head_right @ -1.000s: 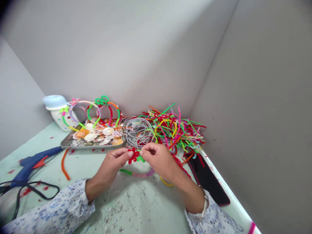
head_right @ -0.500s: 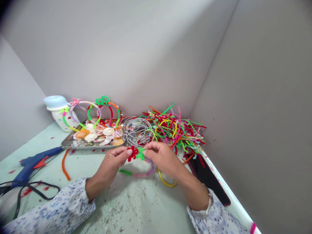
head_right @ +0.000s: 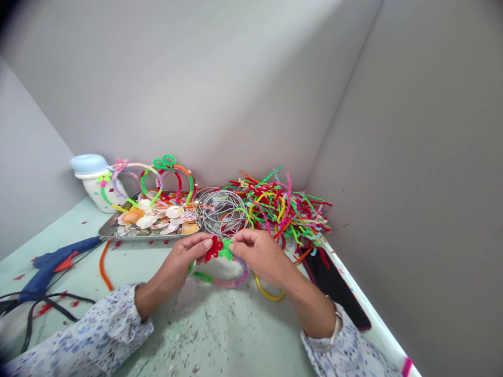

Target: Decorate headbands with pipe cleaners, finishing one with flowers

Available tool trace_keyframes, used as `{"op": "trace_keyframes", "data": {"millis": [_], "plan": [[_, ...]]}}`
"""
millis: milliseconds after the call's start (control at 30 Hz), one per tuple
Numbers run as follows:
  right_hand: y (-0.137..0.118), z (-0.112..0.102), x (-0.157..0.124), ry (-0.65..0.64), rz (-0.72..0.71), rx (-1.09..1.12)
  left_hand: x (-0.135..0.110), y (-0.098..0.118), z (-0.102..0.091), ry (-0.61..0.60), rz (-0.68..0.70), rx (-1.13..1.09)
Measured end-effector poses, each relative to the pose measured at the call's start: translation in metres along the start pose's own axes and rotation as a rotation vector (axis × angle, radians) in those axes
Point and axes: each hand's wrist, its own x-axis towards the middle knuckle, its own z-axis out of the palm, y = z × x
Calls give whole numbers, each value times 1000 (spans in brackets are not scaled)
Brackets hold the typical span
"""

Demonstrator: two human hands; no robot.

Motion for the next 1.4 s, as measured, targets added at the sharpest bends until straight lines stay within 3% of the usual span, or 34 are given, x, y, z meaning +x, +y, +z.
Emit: {"op": "trace_keyframes", "data": {"millis": [300,833,1133,1400], "plan": [[-5,8,-4,-2,-52,-109,-4,26,6,-5,-43,97],[3,18,-4,107,-35,28,-4,16,8,53,-6,91],[1,12,-1,-3,-5,253,1,16,4,50,-24,9],[2,14,-3,40,-47,142,0,21,3,13,-19,26]]}}
